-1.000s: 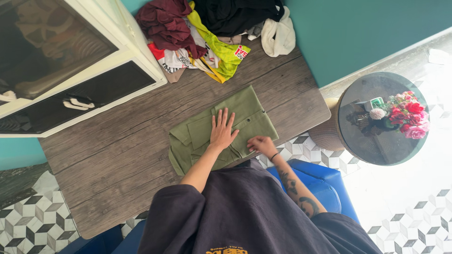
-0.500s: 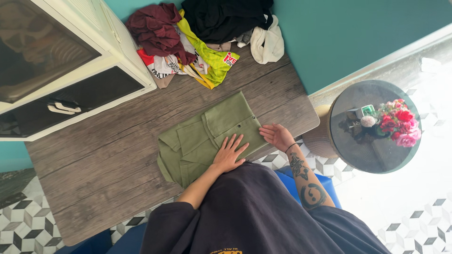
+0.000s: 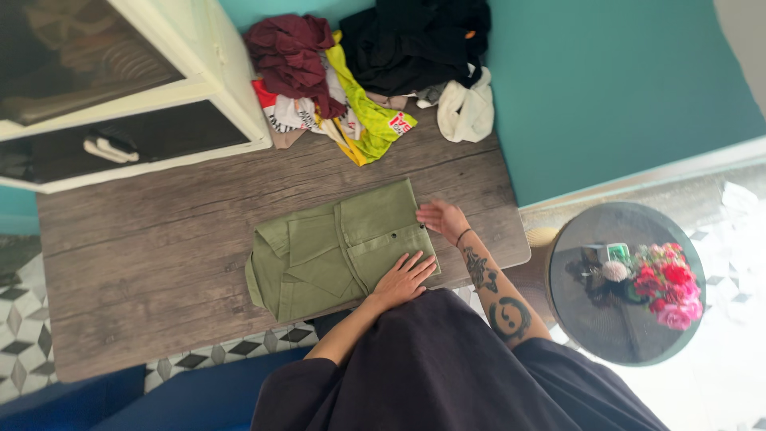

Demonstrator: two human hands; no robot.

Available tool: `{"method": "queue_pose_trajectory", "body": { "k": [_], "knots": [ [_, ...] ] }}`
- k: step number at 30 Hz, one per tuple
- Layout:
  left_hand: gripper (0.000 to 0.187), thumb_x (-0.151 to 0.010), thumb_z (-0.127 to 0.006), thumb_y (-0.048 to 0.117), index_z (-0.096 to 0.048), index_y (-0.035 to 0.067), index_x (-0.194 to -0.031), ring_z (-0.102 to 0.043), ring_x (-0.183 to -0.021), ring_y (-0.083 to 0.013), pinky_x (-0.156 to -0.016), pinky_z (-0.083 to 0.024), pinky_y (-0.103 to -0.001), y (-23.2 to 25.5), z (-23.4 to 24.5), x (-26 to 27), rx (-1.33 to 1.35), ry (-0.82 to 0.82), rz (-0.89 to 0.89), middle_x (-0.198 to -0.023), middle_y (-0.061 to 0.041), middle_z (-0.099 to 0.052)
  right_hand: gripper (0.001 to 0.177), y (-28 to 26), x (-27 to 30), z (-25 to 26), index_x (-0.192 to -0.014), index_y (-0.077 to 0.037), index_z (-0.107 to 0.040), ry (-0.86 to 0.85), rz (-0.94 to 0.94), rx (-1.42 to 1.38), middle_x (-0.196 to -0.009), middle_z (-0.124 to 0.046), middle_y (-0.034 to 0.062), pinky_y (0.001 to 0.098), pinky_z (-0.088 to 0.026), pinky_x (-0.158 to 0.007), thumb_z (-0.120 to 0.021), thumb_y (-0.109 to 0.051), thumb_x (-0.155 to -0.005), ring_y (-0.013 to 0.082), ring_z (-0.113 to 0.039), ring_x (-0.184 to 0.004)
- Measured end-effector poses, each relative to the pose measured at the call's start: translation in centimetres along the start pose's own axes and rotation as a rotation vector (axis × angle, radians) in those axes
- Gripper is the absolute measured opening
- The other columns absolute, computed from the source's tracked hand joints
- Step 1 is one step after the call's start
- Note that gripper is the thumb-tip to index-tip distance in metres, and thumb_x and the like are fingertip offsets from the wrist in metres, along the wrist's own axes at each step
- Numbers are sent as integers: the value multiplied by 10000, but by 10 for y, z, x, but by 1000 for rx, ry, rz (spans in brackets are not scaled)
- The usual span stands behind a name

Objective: The person picks up a shirt from a pile on a desk, spreads it flat, folds the sleeves and body into a rectangle, and places the folded shirt inside a lower cabinet.

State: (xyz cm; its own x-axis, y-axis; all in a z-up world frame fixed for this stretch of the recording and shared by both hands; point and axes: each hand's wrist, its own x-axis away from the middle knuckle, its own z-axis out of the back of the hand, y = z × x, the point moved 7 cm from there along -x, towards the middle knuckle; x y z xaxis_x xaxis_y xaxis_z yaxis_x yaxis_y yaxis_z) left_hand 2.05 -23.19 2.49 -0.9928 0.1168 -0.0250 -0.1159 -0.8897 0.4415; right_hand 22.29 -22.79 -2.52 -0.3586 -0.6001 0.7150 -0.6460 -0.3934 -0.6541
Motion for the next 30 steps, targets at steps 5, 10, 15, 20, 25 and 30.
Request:
{"method": "queue_pose_trajectory", "body": {
  "k": [5, 10, 15, 20, 25, 30],
  "knots": [
    [675, -1001, -599, 375, -360, 140, -1587, -256, -1552, -293, -1260, -208, -515, 2, 1, -1, 53, -48, 91, -1693, -13, -275, 509, -12, -53, -24, -1323, 42, -589, -143, -115, 2, -1300, -699, 189, 370, -515, -983, -415, -352, -1051, 266, -685, -1181],
    [737, -969, -615, 380, -316, 132, -1596, -220, -1548, -305, -1249, -188, -527, 6, 2, -1, 5, -80, 103, -1693, -11, -242, 504, -40, -95, -17, -1358, -2, -585, -162, -90, 42, -1325, -687, 163, 366, -478, -999, -379, -343, -1049, 261, -655, -1220],
    [733, -975, -618, 395, -319, 152, -1598, -202, -1559, -305, -1255, -167, -536, 8, 2, -2, 22, -72, 108, -1702, -4, -234, 533, -53, -96, -35, -1381, 83, -557, -274, -25, -31, -1336, -650, 257, 426, -473, -1047, -404, -337, -1091, 330, -640, -1214],
    [768, -952, -637, 401, -313, 146, -1601, -201, -1554, -311, -1257, -166, -536, 10, 10, -4, 45, -109, 117, -1698, -15, -228, 520, -42, -101, -53, -1416, 39, -513, -261, -50, -56, -1423, -615, 199, 396, -491, -1076, -411, -317, -1051, 289, -637, -1266],
    [774, -953, -641, 408, -310, 148, -1603, -211, -1558, -312, -1263, -171, -539, 14, 13, -3, 60, -111, 124, -1698, -9, -233, 552, -56, -94, -56, -1487, 18, -475, -200, 168, -388, -1485, -578, 149, 363, -499, -1091, -423, -320, -1055, 241, -595, -1330],
    [755, -965, -639, 374, -306, 152, -1605, -183, -1554, -323, -1249, -169, -546, 10, 10, -5, 55, -123, 109, -1701, -12, -217, 605, 5, -67, -118, -1484, 41, -467, -569, -205, -34, -1446, -595, 214, 439, -471, -1080, -444, -384, -1053, 315, -624, -1280]
  ]
}}
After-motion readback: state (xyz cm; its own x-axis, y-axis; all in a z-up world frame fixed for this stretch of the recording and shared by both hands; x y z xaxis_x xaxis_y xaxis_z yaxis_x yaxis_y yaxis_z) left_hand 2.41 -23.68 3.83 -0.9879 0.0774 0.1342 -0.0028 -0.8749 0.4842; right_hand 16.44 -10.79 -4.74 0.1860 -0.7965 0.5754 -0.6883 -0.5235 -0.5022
